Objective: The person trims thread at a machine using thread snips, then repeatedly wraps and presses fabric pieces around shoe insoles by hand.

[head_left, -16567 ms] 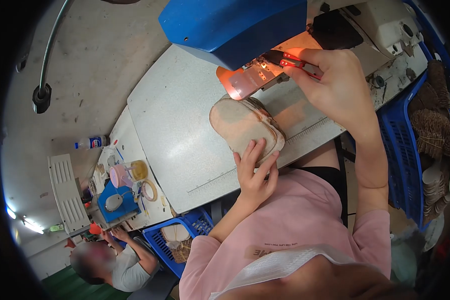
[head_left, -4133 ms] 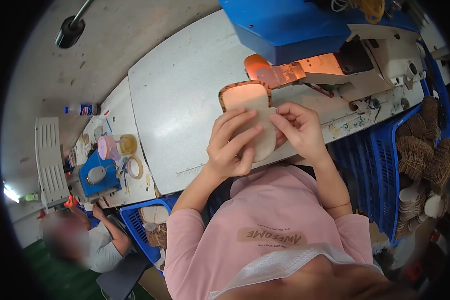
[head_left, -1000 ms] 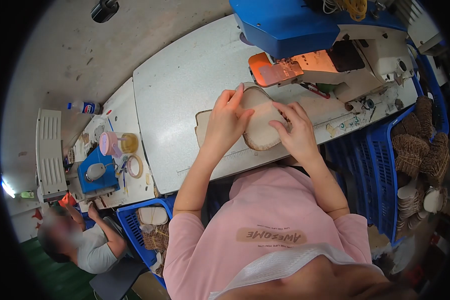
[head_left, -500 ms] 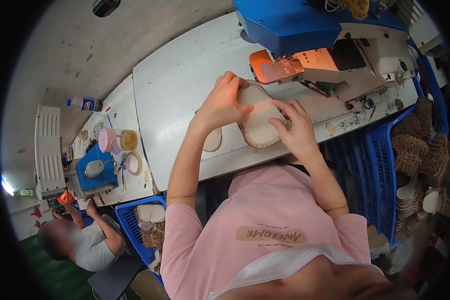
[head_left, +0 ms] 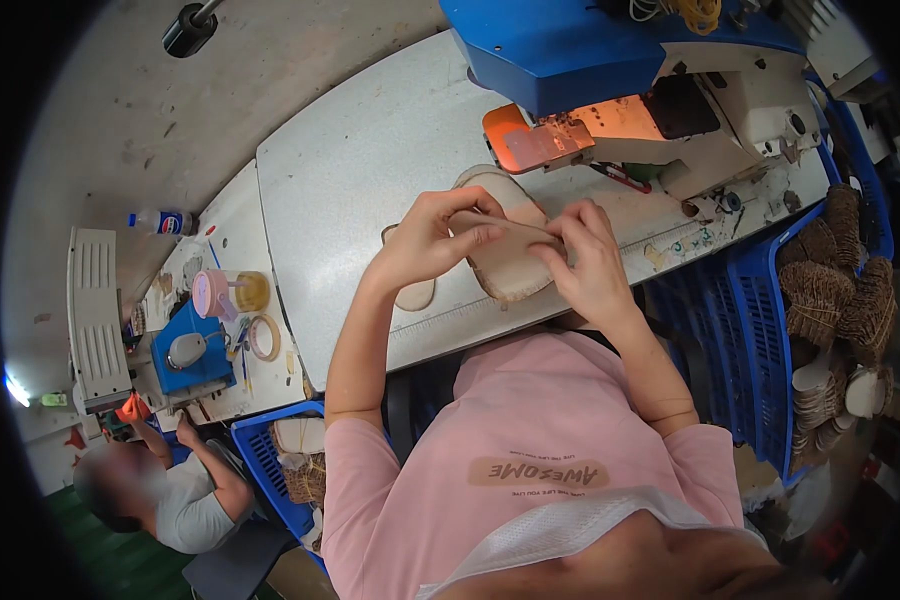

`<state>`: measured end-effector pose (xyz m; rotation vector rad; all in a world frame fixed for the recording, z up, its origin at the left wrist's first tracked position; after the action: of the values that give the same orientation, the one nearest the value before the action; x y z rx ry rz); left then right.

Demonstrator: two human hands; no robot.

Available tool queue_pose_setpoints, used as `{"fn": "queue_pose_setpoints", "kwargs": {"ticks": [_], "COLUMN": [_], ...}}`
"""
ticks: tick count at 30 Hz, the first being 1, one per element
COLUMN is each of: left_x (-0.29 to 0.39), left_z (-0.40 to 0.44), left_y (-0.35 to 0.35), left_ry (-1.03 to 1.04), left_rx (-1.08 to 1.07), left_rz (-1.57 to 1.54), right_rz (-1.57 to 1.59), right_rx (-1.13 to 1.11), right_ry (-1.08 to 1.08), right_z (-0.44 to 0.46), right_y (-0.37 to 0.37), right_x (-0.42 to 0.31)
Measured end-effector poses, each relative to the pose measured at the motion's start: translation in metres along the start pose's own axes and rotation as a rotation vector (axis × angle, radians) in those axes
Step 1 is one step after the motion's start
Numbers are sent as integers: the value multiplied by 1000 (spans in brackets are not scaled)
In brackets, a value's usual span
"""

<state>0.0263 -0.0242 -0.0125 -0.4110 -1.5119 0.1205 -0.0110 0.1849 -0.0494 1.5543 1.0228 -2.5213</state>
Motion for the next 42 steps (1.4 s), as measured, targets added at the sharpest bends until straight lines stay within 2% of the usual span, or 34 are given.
{"fn": "queue_pose_setpoints", "kwargs": {"ticks": [2,5,6,9,10,13,14,17,20,26,29,34,42], "left_x": [8,22,27,30,30,22,24,36,36,37,26,35,32], "left_z": [0,17,24,39,40,37,37,35,38,48,49,50,57], "left_y": [0,6,7,9,12,12,19,24,21,10,10,8,6], "left_ry": [-64,105,124,251,315,476,463,383,382,340,381,353,351], "left_rx": [119,429,516,796,810,449,384,329,333,344,417,385,364], "left_rz": [-8,-144,-152,662,863,844,727,783,875,842,792,839,808], "right_rz": [120,247,278,217,205,173,155,133,155,73,-18,-53,41], "right_rx": [-48,-12,137,264,274,226,230,247,252,243,216,223,323], "right_ry": [-25,102,8,47,59,141,138,135,146,162,205,219,119], "right_z": [3,21,32,53,57,58,57,56,56,68,72,77,77], "right_y": [-10,-26,-23,-22,-21,-23,-24,-27,-30,-30,-28,-25,-20], "right_x": [-7,-19,-18,-18,-13,-15,-15,-14,-13,-18,-20,-20,-11]}}
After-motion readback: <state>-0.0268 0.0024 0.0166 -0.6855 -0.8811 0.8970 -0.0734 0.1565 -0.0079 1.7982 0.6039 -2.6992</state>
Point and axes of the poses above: each hand's wrist, its own z-axis towards the middle knuckle, its own y-axis out of the palm, x = y × z, the point moved 1 cm from there along z, towards the middle knuckle, and after that the axes turned 2 degrees about -x, right-handed, at the moved point
